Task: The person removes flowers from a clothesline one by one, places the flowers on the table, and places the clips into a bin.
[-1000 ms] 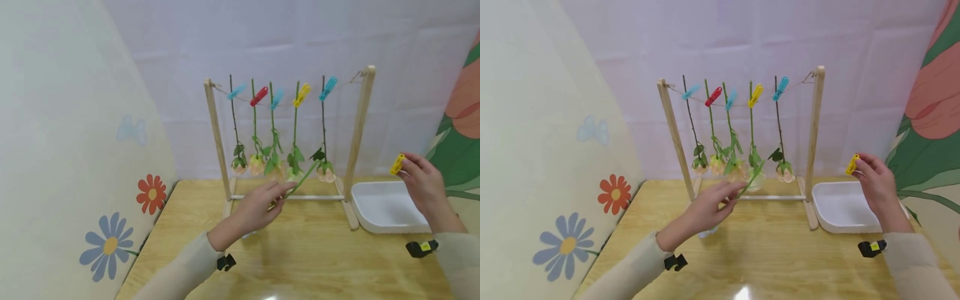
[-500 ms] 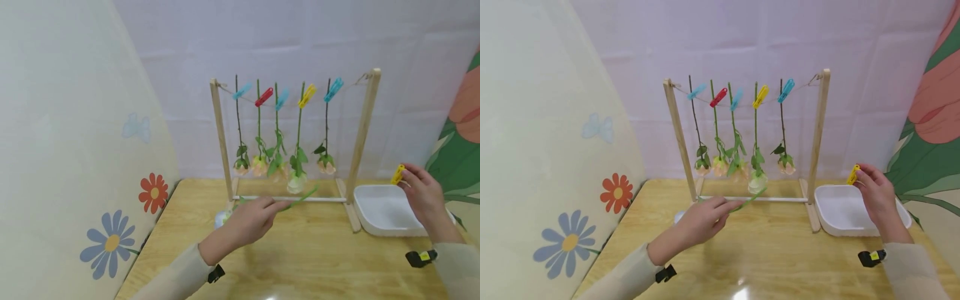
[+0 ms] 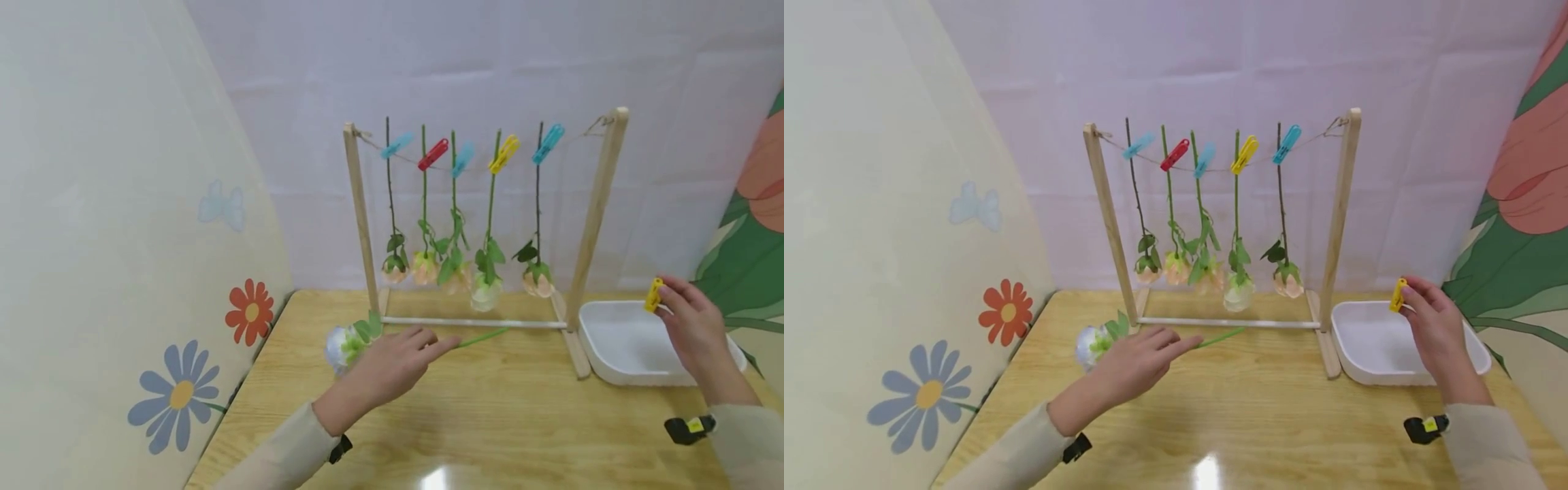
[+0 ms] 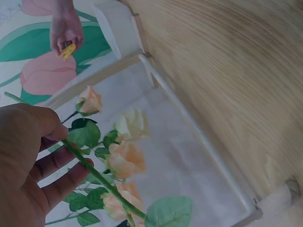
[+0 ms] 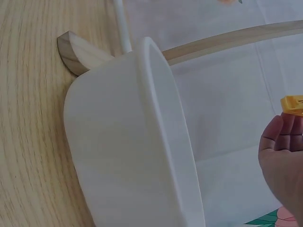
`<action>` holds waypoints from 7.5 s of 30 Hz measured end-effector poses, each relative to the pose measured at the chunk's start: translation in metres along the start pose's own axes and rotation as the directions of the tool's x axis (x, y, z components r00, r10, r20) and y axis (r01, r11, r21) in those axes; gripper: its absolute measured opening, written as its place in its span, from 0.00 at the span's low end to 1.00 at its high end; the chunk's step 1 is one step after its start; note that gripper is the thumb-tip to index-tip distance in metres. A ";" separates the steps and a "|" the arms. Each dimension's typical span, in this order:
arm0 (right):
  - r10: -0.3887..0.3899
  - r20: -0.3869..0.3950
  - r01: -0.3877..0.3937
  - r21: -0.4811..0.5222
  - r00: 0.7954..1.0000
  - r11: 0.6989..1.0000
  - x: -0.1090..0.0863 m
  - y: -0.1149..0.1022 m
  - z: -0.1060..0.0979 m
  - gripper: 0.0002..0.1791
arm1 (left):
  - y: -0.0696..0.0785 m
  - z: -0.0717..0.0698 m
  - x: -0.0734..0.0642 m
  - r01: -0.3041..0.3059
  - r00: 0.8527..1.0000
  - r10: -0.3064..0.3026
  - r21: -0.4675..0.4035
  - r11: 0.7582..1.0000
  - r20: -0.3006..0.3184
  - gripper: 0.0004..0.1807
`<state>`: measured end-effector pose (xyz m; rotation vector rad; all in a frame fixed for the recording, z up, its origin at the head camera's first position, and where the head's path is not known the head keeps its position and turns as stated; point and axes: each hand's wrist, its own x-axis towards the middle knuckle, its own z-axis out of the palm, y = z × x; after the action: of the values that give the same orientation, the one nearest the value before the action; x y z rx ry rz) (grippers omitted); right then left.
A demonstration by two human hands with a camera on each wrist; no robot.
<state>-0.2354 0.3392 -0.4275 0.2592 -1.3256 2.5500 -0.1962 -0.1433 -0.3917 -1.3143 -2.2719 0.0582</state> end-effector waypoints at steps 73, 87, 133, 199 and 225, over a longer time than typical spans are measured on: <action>0.034 0.082 0.082 -0.997 0.996 0.006 -0.010 0.019 -0.057 0.22 | -0.064 0.075 -0.111 0.251 0.956 -0.267 0.131 0.959 0.122 0.34; 0.108 0.091 0.102 -0.989 0.990 -0.109 -0.007 0.014 -0.059 0.21 | -0.062 0.080 -0.115 0.306 0.934 -0.325 0.136 0.942 0.147 0.31; 0.124 0.126 0.142 -0.982 0.984 -0.126 0.015 -0.004 -0.022 0.25 | -0.050 0.063 -0.077 0.380 0.917 -0.387 0.083 0.921 0.100 0.28; -0.193 0.249 0.278 -0.950 0.949 0.141 0.038 -0.067 0.122 0.25 | -0.045 0.025 0.044 0.233 0.925 -0.227 -0.019 0.972 -0.304 0.24; -0.252 0.176 0.276 -0.849 0.952 0.451 0.054 -0.070 0.165 0.24 | -0.049 0.013 0.085 0.229 0.867 -0.274 -0.156 0.961 -0.416 0.27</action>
<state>-0.2584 0.2502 -0.2642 0.2494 -2.1792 1.3320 -0.2756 -0.0963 -0.3546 -0.9461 -2.0504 -0.4101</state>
